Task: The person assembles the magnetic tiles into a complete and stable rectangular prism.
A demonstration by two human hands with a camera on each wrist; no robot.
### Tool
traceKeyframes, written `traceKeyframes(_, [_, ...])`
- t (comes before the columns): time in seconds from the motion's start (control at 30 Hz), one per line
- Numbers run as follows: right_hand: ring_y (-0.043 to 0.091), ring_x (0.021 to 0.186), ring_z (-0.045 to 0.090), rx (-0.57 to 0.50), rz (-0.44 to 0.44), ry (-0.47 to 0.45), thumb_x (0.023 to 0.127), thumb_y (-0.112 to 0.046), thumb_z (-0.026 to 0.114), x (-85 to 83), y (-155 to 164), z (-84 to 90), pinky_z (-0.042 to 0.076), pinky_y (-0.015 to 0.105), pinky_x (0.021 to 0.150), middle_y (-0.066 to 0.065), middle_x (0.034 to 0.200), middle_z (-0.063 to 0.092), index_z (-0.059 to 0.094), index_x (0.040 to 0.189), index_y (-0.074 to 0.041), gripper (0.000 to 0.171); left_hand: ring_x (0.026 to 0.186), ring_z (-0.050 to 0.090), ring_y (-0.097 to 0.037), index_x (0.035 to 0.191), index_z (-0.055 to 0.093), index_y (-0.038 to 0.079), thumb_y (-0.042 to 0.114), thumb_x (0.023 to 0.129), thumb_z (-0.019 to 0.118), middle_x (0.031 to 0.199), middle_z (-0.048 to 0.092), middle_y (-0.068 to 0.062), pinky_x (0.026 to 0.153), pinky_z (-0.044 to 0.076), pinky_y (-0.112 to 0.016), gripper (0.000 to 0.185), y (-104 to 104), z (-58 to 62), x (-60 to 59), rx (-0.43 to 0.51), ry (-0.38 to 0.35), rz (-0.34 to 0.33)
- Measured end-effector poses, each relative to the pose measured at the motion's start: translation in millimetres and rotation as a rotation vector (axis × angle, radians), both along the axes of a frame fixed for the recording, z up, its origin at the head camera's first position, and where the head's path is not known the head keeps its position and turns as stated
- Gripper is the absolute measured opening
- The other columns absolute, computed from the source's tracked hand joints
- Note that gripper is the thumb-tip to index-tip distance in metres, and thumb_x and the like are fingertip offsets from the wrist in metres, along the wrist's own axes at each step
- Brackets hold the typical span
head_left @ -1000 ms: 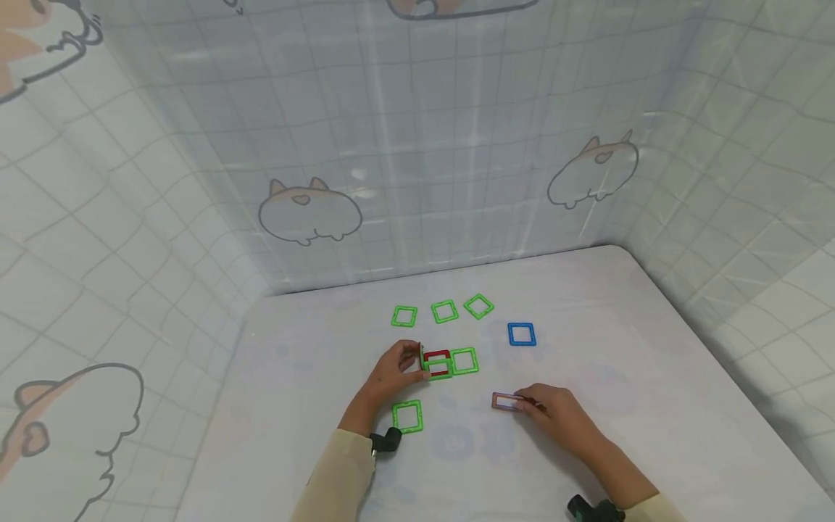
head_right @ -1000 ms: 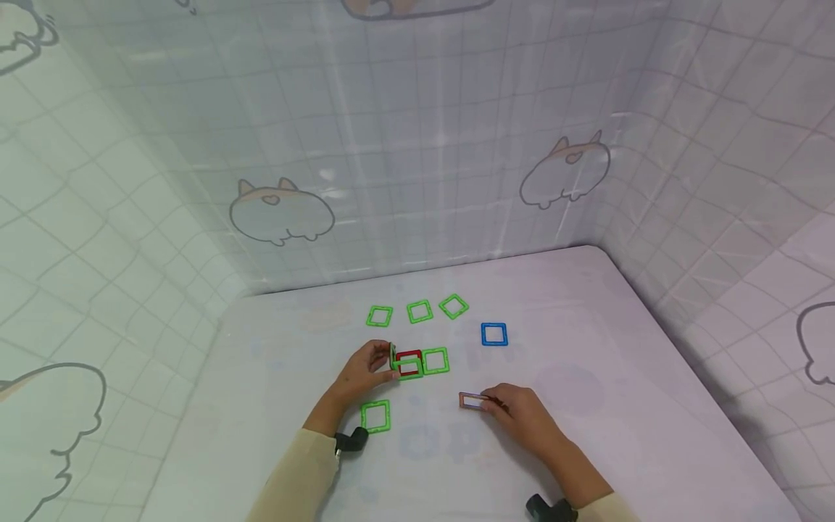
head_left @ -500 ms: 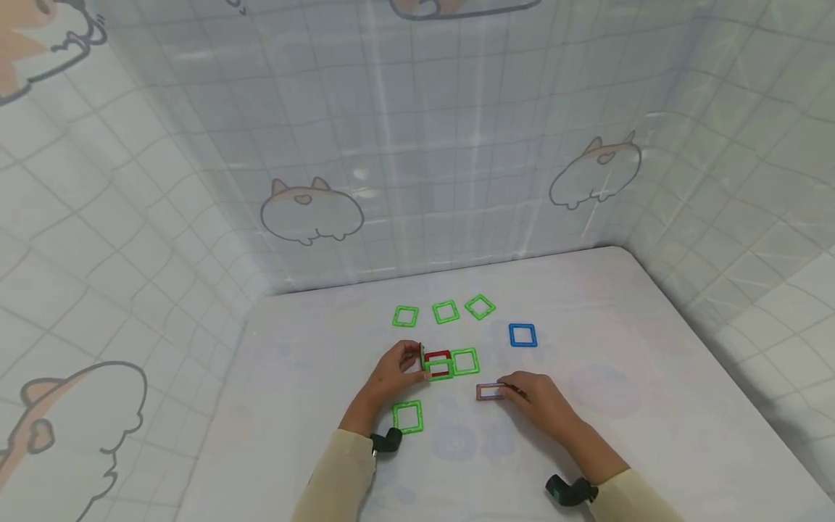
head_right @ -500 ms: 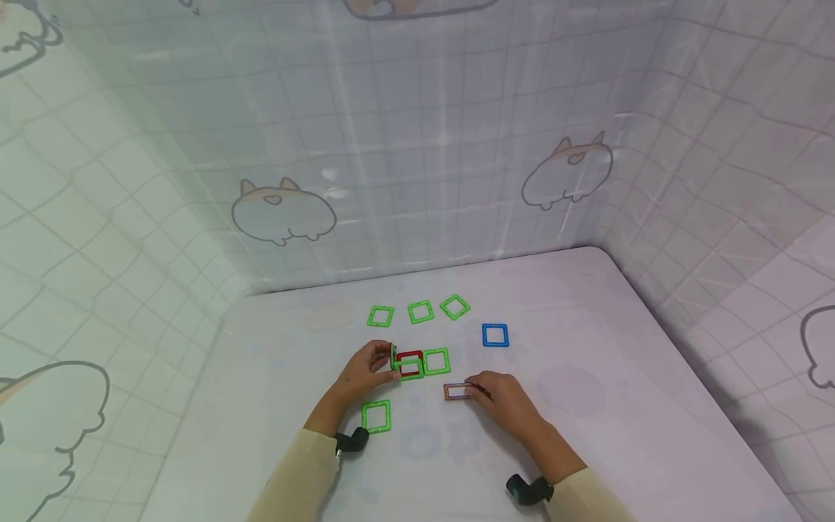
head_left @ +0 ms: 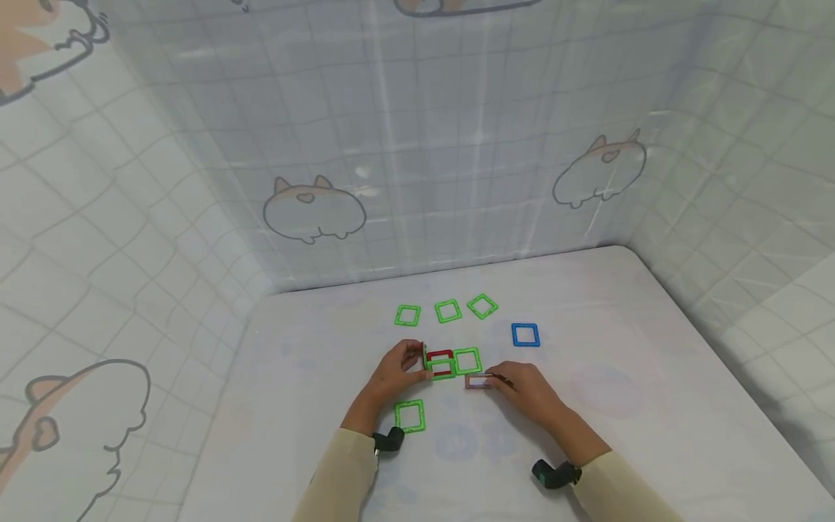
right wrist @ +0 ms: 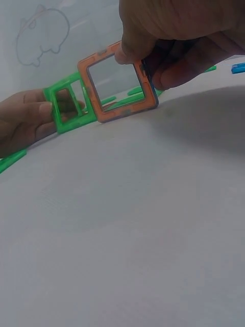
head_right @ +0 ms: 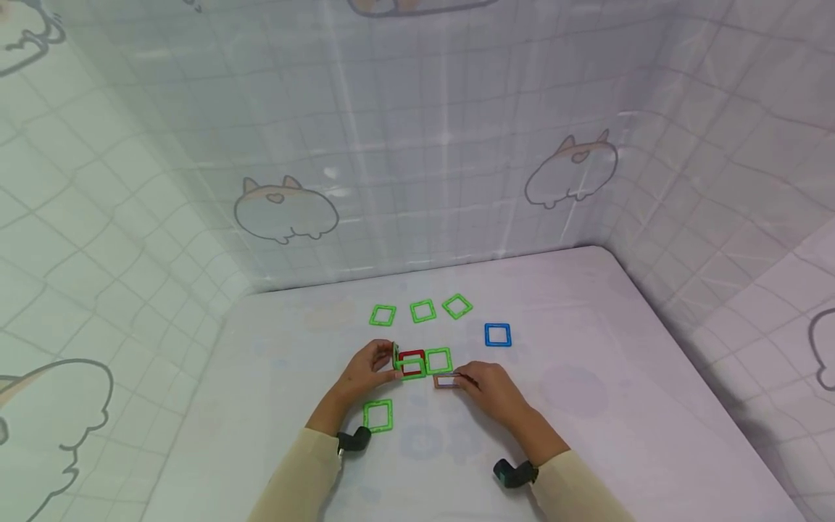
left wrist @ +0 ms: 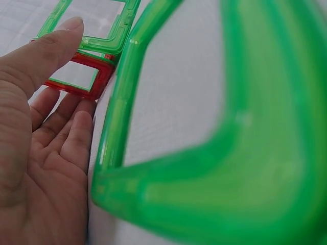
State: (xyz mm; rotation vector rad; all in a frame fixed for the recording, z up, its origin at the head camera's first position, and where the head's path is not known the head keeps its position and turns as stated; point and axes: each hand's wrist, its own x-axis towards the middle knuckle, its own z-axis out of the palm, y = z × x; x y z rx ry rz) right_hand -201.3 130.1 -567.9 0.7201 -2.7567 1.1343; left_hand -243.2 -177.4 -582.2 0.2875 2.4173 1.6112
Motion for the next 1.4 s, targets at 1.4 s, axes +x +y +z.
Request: traceKeyframes(1.4, [0.003, 0.079, 0.060, -0.059, -0.041, -0.032, 0.092, -0.020, 0.073, -9.5, -26, -5.0, 0.055, 0.023, 0.070, -0.007, 0.094, 0.072, 0.076, 0.108, -0.011, 0.019, 0.134, 0.052, -0.022, 0.133, 0.052, 0.013, 0.027, 0.084, 0.082, 0.137, 0.055, -0.007, 0.108, 0.045, -0.030, 0.059, 4, 2.8, 3.6, -0.027, 0.002, 0.039])
